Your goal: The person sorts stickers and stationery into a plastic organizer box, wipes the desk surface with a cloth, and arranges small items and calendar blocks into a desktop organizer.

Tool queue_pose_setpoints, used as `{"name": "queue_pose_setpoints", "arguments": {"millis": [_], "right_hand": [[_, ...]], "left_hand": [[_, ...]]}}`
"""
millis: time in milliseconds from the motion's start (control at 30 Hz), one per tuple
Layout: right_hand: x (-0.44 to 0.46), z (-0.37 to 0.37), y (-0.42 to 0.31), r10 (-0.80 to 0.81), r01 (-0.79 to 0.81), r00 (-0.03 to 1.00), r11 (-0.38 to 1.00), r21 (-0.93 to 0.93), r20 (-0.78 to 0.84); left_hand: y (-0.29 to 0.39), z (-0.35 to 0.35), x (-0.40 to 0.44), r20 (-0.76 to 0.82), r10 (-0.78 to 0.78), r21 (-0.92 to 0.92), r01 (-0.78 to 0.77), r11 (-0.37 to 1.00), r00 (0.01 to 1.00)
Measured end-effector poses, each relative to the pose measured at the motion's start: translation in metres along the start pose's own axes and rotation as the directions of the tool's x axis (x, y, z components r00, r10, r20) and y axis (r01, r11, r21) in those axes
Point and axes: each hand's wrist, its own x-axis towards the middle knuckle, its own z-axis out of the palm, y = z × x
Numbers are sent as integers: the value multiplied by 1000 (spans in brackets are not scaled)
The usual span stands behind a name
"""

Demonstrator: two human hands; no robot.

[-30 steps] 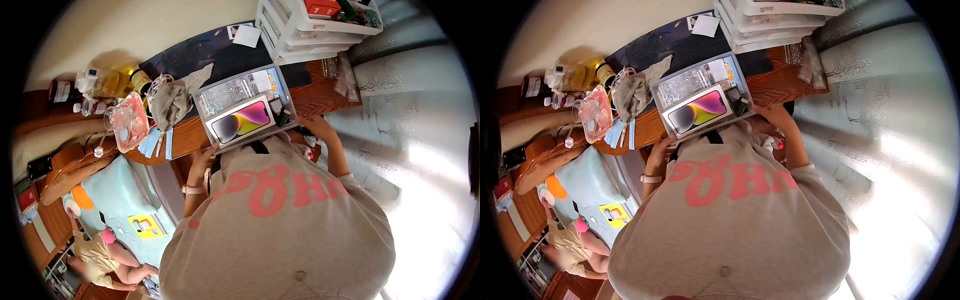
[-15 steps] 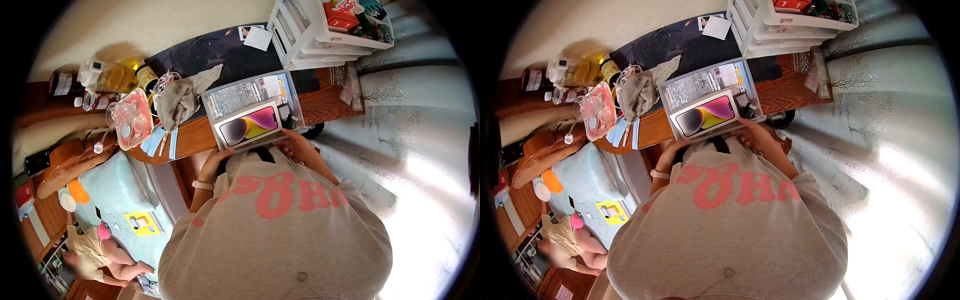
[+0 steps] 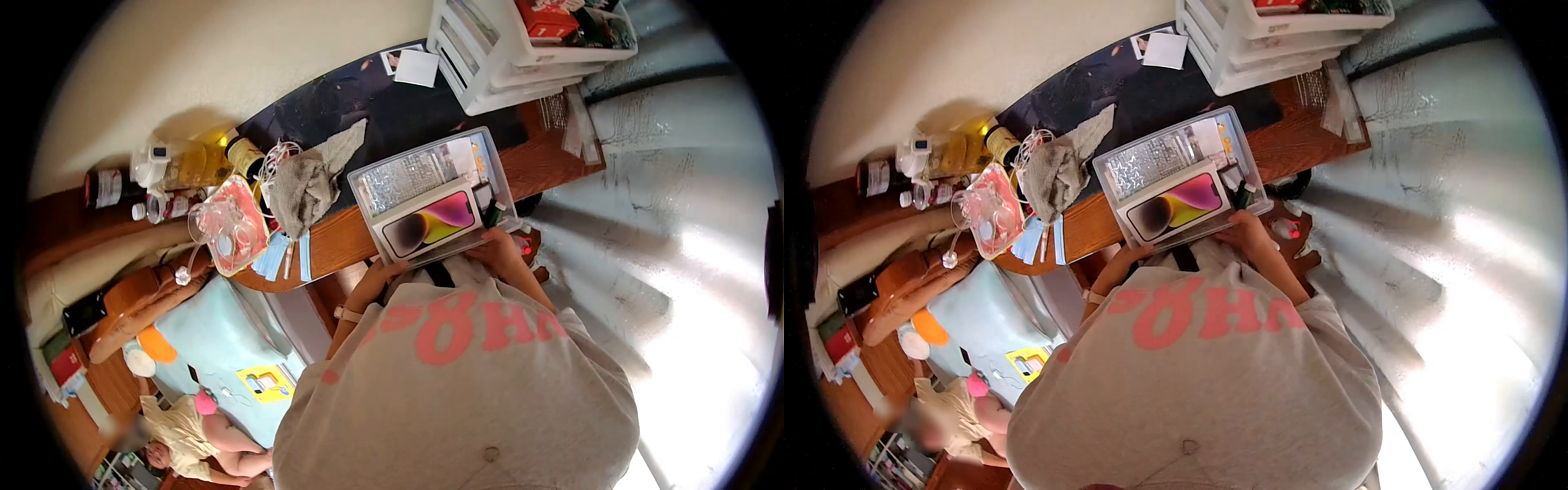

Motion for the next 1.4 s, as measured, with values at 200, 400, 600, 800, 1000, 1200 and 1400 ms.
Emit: {"name": "queue_pose_setpoints", "arguments": {"millis": [200, 400, 600, 800, 1000, 1200, 1400], "right_hand": [[-17, -30, -7, -132, 126, 990, 987, -104, -50], [-33, -88, -37, -47, 46, 993, 999, -11, -104], [-46, -135, -104, -91, 92, 996, 993, -69, 11], [-15, -177, -156, -70, 83, 993, 987, -138, 98], [-32, -158, -169, 65, -37, 992, 970, -238, 109], [-5, -139, -161, 209, -65, 947, 868, -492, 243], [-9, -130, -174, 348, -157, 913, 781, -605, 213]], "left_hand": [[7, 26, 4, 68, -246, -155, 254, 955, 967], [31, 85, 26, 13, -269, -79, 269, 960, 963], [53, 162, 59, 55, -167, -46, 170, 984, 984], [73, 201, 95, -25, -160, 66, 162, 985, 987], [72, 249, 74, -140, -45, -478, -28, 878, 989], [5, 219, 51, -373, 144, -265, -254, 930, 917], [-7, 197, 46, -387, -161, -624, -129, 771, 908]]}}
